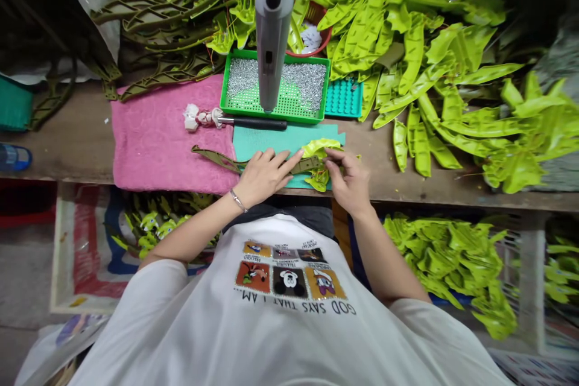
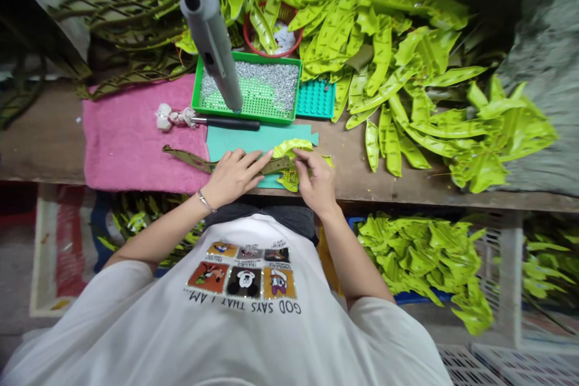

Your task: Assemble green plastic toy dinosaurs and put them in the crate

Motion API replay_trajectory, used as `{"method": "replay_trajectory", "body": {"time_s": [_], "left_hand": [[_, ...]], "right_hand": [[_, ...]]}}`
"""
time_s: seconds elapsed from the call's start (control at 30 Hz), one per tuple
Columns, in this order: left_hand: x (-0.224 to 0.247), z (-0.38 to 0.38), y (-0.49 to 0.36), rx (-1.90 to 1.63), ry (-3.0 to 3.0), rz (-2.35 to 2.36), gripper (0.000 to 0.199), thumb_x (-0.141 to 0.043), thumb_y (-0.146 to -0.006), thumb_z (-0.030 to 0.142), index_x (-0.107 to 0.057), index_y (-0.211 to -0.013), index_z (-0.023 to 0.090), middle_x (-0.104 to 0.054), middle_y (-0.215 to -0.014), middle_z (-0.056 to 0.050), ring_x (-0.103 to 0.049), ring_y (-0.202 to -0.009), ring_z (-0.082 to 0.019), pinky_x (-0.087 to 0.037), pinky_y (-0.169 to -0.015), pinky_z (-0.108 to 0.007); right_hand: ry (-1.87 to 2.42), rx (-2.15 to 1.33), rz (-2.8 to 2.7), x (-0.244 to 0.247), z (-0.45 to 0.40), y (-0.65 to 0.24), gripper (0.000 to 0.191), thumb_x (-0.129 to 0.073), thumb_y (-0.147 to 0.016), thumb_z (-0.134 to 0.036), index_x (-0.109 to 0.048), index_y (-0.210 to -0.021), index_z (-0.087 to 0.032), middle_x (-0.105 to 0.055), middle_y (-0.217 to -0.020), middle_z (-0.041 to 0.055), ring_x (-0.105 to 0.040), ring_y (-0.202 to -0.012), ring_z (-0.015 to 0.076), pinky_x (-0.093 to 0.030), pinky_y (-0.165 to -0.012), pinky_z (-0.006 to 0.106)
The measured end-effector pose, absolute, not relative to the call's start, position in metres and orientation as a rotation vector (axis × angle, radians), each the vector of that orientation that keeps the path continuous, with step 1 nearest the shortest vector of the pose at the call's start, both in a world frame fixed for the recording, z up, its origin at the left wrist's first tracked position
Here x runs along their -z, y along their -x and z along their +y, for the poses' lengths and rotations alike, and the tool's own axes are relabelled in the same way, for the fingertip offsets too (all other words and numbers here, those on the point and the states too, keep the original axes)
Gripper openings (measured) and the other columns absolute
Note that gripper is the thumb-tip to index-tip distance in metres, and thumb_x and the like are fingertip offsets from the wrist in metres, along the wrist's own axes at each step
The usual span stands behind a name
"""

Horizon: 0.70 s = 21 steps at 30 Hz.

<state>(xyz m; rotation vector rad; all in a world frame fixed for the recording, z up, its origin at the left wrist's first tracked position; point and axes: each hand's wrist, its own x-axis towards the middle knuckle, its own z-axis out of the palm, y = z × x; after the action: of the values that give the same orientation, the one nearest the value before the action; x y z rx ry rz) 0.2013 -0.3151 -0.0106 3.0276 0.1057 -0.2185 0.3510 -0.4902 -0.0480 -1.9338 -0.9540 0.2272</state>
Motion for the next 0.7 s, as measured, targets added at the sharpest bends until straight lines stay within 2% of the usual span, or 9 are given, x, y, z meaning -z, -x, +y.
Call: {"method": "replay_trajectory", "body": {"time_s": [0.1,0.2,0.37,0.43,0.57,0.7], "left_hand": [[0.011,-0.312,-0.203,0.245,-3.018,0.098,0.056,-0.046,-0.103,0.036,-0.033,-0.157,0.026,-0.058,-0.137,-0.012,-0.053,-0.107,-0.026,-0.041,-0.08,-0.036],[0.011,-0.309,-0.207,0.285,-3.018,0.09,0.057,-0.05,-0.101,0.036,-0.035,-0.155,0.03,-0.061,-0.123,-0.012,-0.054,-0.105,-0.027,-0.04,-0.08,-0.035],[0.012,-0.308,-0.209,0.26,-2.975,0.061,0.054,-0.049,-0.101,0.037,-0.039,-0.154,0.03,-0.059,-0.114,-0.012,-0.054,-0.1,-0.026,-0.041,-0.083,-0.036],[0.015,-0.306,-0.207,0.226,-2.951,0.086,0.054,-0.049,-0.101,0.039,-0.039,-0.154,0.031,-0.059,-0.119,-0.013,-0.053,-0.103,-0.027,-0.041,-0.085,-0.037],[0.024,-0.303,-0.203,0.101,-2.947,0.168,0.055,-0.049,-0.1,0.042,-0.039,-0.153,0.036,-0.046,-0.148,-0.016,-0.045,-0.127,-0.034,-0.039,-0.093,-0.046],[0.032,-0.307,-0.202,0.065,-2.941,0.182,0.06,-0.048,-0.1,0.048,-0.033,-0.156,0.035,-0.039,-0.158,-0.016,-0.039,-0.139,-0.038,-0.035,-0.103,-0.055]], "right_hand": [[1.994,-0.071,-1.119,0.044,-0.49,-0.349,0.027,-0.049,-0.098,-0.027,-0.068,-0.116,-0.021,-0.073,-0.097,0.0085,-0.069,-0.092,0.0213,-0.057,-0.086,0.039],[2.024,-0.011,-1.188,0.046,-0.49,-0.347,0.03,-0.046,-0.099,-0.028,-0.068,-0.119,-0.021,-0.07,-0.102,0.0112,-0.067,-0.097,0.0225,-0.057,-0.088,0.041],[2.045,-0.038,-1.219,0.054,-0.492,-0.344,0.032,-0.045,-0.098,-0.027,-0.07,-0.118,-0.021,-0.067,-0.103,0.0129,-0.066,-0.098,0.0232,-0.058,-0.088,0.043],[2.037,-0.038,-1.239,0.055,-0.493,-0.344,0.034,-0.045,-0.097,-0.025,-0.07,-0.12,-0.021,-0.066,-0.105,0.0133,-0.065,-0.099,0.0234,-0.058,-0.088,0.044],[2.063,-0.004,-1.305,0.058,-0.492,-0.343,0.035,-0.046,-0.096,-0.024,-0.069,-0.122,-0.022,-0.066,-0.107,0.0138,-0.063,-0.097,0.0239,-0.056,-0.089,0.045],[2.096,0.094,-1.367,0.061,-0.492,-0.341,0.034,-0.048,-0.095,-0.023,-0.068,-0.122,-0.02,-0.068,-0.106,0.0138,-0.063,-0.094,0.0235,-0.054,-0.087,0.045]]}}
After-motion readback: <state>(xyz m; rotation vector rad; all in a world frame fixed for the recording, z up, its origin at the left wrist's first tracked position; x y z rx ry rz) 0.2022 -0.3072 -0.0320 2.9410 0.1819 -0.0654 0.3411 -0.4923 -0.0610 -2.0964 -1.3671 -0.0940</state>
